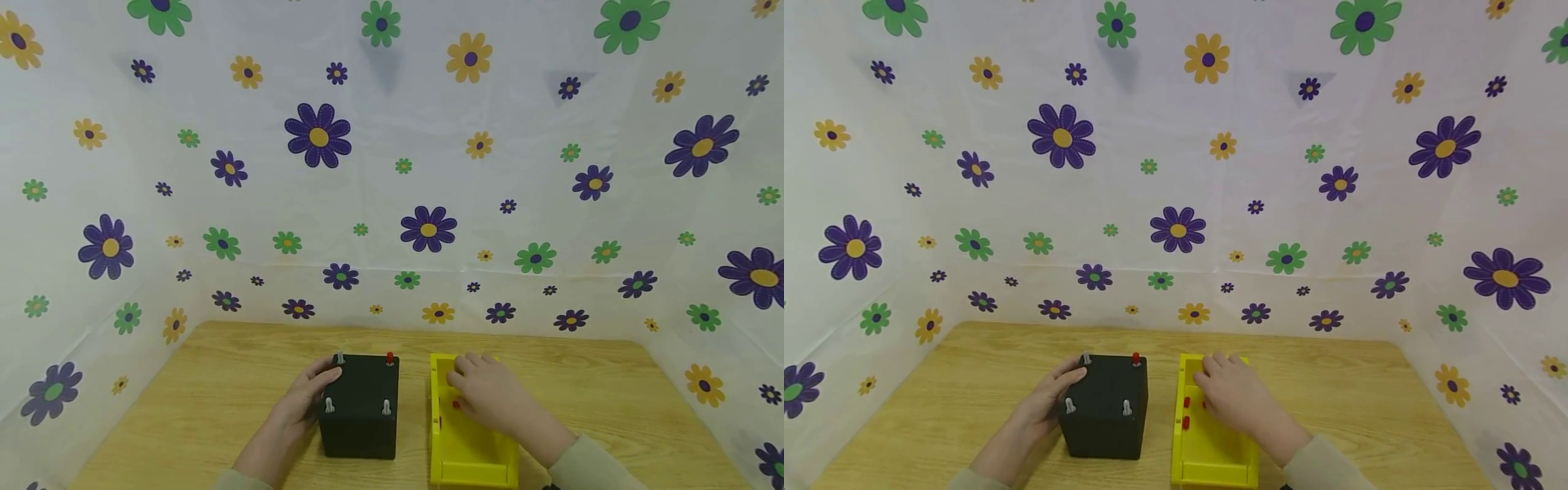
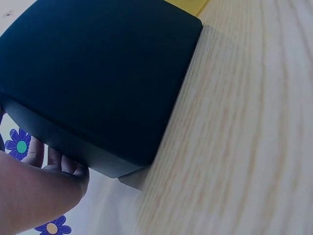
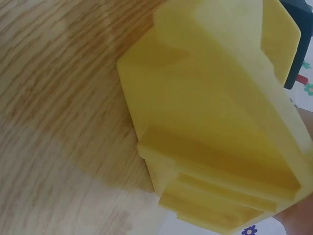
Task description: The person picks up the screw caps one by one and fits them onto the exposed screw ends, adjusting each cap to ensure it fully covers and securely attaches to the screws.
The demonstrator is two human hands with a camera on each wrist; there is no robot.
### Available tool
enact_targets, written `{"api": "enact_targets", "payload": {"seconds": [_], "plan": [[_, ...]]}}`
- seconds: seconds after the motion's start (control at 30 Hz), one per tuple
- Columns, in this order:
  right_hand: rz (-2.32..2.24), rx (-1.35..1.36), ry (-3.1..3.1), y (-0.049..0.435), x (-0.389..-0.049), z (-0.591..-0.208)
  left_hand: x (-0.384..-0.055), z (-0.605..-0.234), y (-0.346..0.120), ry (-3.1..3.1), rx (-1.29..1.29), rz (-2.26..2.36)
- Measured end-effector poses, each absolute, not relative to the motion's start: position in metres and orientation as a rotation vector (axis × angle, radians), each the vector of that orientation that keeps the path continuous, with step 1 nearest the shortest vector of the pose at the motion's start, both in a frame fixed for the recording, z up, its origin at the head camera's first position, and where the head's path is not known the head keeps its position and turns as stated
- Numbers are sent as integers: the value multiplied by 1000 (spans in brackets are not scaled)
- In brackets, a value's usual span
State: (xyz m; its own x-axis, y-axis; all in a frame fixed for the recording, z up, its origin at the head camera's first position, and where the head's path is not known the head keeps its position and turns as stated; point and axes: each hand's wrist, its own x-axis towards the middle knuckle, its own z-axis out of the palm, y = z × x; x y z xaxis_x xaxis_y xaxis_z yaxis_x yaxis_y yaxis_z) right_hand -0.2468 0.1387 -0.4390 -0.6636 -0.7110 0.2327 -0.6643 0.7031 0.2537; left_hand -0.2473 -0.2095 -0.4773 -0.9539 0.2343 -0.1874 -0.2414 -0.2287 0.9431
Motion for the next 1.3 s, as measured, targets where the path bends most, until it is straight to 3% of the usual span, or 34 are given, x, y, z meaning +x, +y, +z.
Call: {"api": "enact_targets", "payload": {"seconds": [1.3], "plan": [[-433,1052,-2563,129,-252,-452,-248,-479,-210,1753,-22,2251]]}}
